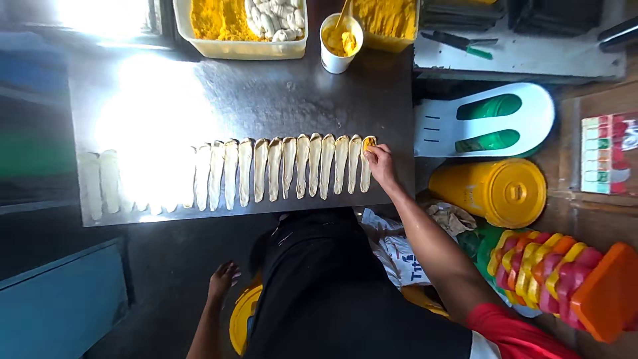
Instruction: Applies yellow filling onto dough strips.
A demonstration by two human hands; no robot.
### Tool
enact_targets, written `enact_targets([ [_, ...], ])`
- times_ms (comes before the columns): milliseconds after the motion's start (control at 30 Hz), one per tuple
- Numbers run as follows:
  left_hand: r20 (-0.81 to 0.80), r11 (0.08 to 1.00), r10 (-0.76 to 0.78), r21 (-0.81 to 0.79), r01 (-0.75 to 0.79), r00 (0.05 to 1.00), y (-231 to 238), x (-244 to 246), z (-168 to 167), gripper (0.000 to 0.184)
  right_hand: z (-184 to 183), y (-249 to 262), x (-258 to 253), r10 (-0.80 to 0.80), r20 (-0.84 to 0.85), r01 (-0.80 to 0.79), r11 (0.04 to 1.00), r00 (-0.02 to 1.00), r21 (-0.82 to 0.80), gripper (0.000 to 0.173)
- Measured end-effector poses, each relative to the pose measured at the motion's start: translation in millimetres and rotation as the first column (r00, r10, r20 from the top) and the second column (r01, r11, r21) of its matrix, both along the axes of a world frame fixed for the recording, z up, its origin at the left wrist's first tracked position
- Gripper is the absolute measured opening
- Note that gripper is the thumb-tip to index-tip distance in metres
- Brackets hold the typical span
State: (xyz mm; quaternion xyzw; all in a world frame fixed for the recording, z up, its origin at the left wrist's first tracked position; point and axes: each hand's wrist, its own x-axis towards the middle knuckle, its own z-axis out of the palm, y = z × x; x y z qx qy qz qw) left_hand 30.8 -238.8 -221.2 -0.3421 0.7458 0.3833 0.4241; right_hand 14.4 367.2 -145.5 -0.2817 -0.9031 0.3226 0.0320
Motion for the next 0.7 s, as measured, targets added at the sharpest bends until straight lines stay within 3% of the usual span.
enact_targets([
  [167,0.062,1.000,-0.009,0.016,0.008,0.998,-5.7,35.4,-9.7,0.041,-25.3,-1.8,-57.1,-0.174,0.036,0.175,0.984,0.984,-0.028,0.023],
  [300,0.123,0.998,-0.057,0.011,0.056,0.991,-10.0,47.3,-11.7,0.041,-64.5,-2.9,-92.1,-0.214,0.047,0.209,0.973,0.976,0.096,0.018],
  [400,0.081,1.000,-0.022,-0.005,0.023,0.996,-20.7,39.3,-6.5,0.040,-56.4,-12.3,-90.1,-0.213,0.091,0.199,0.970,0.973,0.140,0.019],
  [500,0.003,0.998,0.061,-0.032,-0.061,0.998,-24.0,33.9,0.6,0.041,-60.2,-27.6,-69.9,-0.153,-0.005,0.149,0.951,0.988,0.271,0.032],
  [600,0.021,0.998,0.051,-0.041,-0.050,0.998,-27.0,37.8,7.3,0.040,-78.7,-32.6,-66.2,-0.077,-0.062,0.095,0.915,0.995,0.393,0.025],
  [700,0.043,0.999,0.028,-0.022,-0.027,0.999,-31.1,42.3,4.2,0.039,-79.0,-28.5,-74.0,-0.079,-0.038,0.087,0.915,0.996,0.394,0.026],
])
